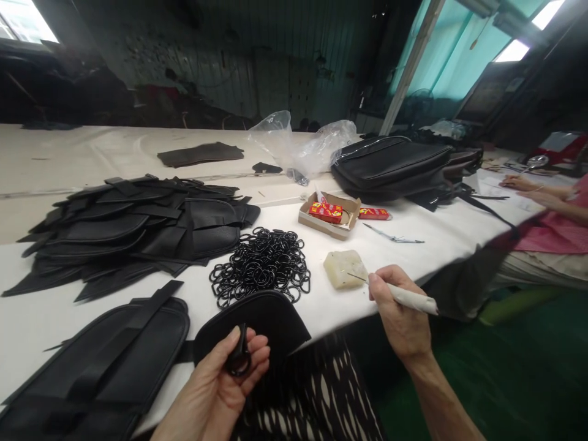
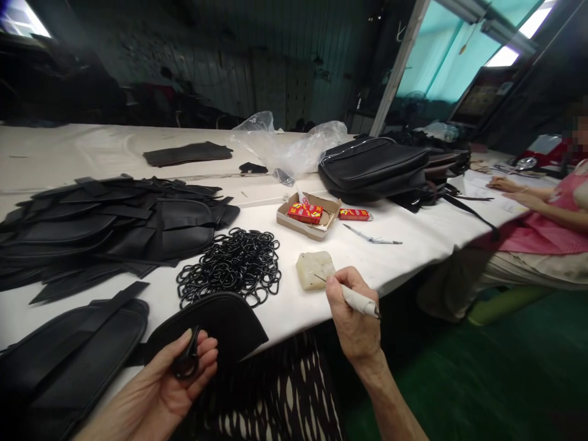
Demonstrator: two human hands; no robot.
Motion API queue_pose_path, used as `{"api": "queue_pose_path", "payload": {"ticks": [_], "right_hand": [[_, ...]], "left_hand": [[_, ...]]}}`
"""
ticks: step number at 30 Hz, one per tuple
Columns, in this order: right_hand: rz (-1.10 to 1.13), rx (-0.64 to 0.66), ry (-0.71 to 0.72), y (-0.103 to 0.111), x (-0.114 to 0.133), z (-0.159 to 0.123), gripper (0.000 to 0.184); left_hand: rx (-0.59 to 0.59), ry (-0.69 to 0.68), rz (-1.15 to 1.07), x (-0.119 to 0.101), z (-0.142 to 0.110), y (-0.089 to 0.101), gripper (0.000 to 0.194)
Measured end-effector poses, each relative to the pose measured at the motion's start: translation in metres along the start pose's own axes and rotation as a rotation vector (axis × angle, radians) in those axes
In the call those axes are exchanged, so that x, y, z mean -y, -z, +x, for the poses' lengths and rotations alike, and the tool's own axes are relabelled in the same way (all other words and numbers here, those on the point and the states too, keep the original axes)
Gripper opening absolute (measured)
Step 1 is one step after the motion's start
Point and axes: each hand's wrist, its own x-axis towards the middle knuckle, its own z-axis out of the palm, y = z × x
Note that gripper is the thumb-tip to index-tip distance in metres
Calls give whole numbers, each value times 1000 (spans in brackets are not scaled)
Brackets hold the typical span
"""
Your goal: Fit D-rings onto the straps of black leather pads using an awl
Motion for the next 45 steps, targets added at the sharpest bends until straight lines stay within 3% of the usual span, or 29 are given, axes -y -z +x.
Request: {"api": "queue_pose_path", "payload": {"ticks": [10,17,20,24,28,34,45], "right_hand": [[-15,45,-40,-10,-7,8,25],[36,5,-48,-6,-6,5,27],[204,-16,-120,-2,0,-6,27],[603,170,-299,-8,18,-33,25],[743,346,-376,-26,38,-60,23],[673,433,-322,-52,47,-78,26],[566,473,-273,-62,51,-80,28]], "left_hand": [[-31,-30,46,5,4,0,12],[54,29,64,1,4,2,12],[90,53,40,0,6,5,14],[227,69,-21,4,5,14,18],[375,87,-76,7,3,23,20],[497,60,-97,9,3,30,21],[562,7,-104,13,5,32,21]]}}
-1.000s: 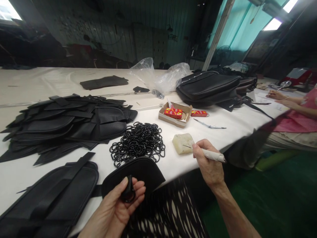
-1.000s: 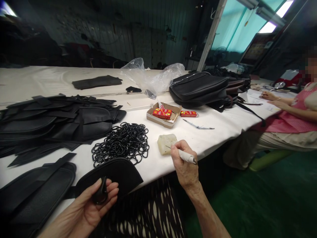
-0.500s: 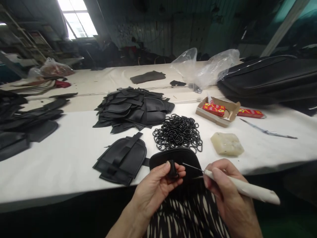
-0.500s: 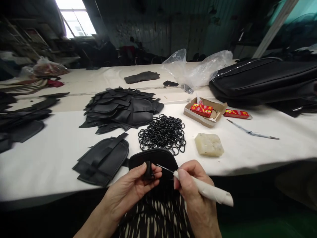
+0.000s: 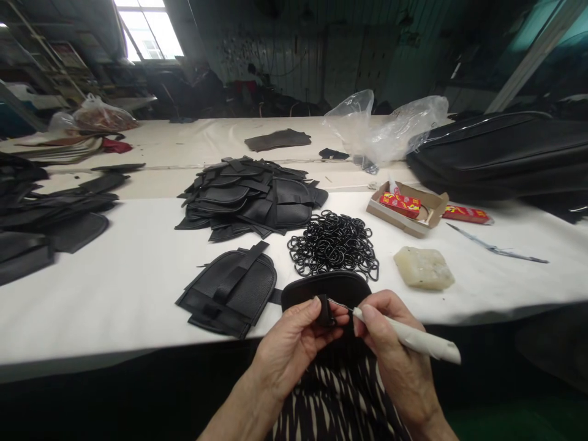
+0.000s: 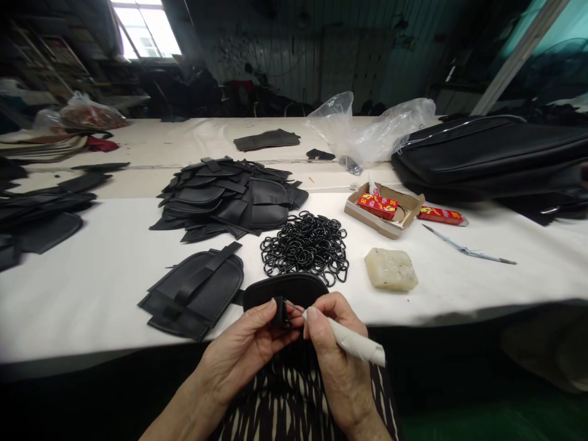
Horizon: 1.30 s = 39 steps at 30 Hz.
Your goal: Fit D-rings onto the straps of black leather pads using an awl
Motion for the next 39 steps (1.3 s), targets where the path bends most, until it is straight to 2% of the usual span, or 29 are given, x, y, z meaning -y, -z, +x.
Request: {"api": "queue_pose_path", "payload": {"ticks": [5,11,17,22,25,29,31,34,39], "right_hand": [[-8,40,44,-1,1,2,25],[-150,219,145,17,12,5,19],[-16,93,237,32,29,-1,15],[-8,47,300,30,31,-9,9],[-147,-19,458,20,19,-11,4],[-464,-19,911,2,-1,-7,17],[-616,-33,1044,-5,-8,-3,21],[-735,-40,1102,-11,-12,0,18],[-784,-42,1162,-14,-14,-1,11]], "left_hand": [[-26,-61,35,6,-2,-2,22],[-159,-176,28,15,-1,-11,23],[-208,-163,3,15,1,-13,24],[-196,-159,-13,16,2,-11,24],[-186,-167,-7,17,3,-11,25],[-156,-215,-37,20,3,-11,20],[-157,-242,-73,22,2,-11,16],[-163,-250,-103,23,2,-11,15],[-124,-218,-52,24,0,-12,23]]}}
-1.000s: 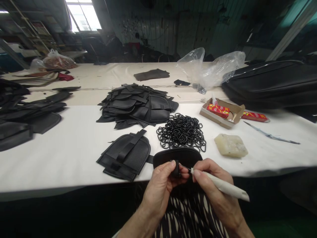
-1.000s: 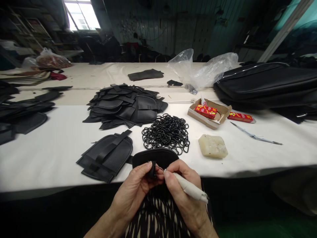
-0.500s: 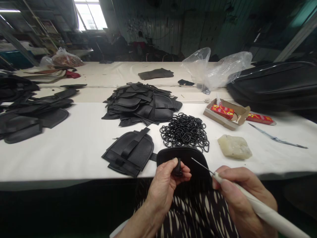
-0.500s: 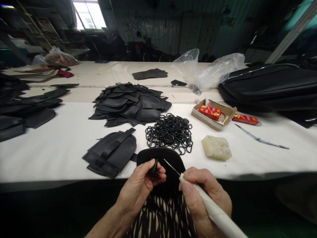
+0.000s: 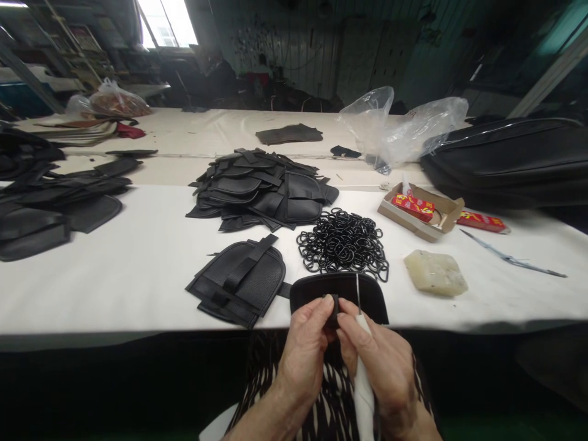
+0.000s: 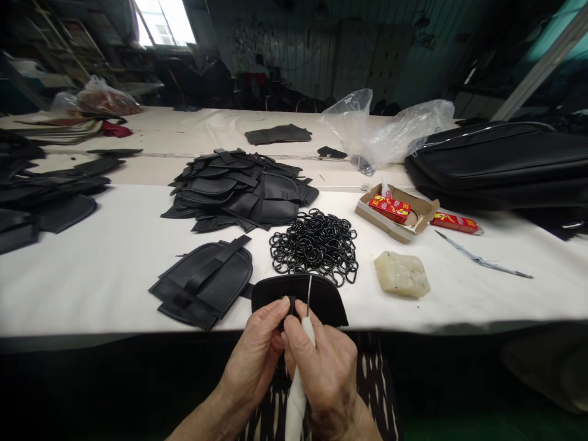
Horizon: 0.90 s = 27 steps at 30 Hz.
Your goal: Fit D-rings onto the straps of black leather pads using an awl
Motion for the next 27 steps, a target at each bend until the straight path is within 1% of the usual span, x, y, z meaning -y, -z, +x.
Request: {"api": "queue_pose_path", "payload": {"ticks": [3,10,15,17,21,25,27], "right_hand": [[-29,23,12,0,1,0,11],[-123,75,74,2,4,1,14],[-174,124,96,3,3,-1,20],[-173,129,91,2,3,-2,22],[-104,89,69,3,3,-2,16],[-74,110,56,9,2,-2,19],[-63,101,23,12,2,-3,18]], "left_hand": [[25,10,74,0,-1,2,26],[26,-17,293,2,-1,11,28],[39,-18,359,1,0,11,27],[40,-7,356,0,0,10,27],[23,8,272,-3,0,6,26],[14,32,163,-5,0,4,22],[-4,52,126,-6,0,4,20]]}}
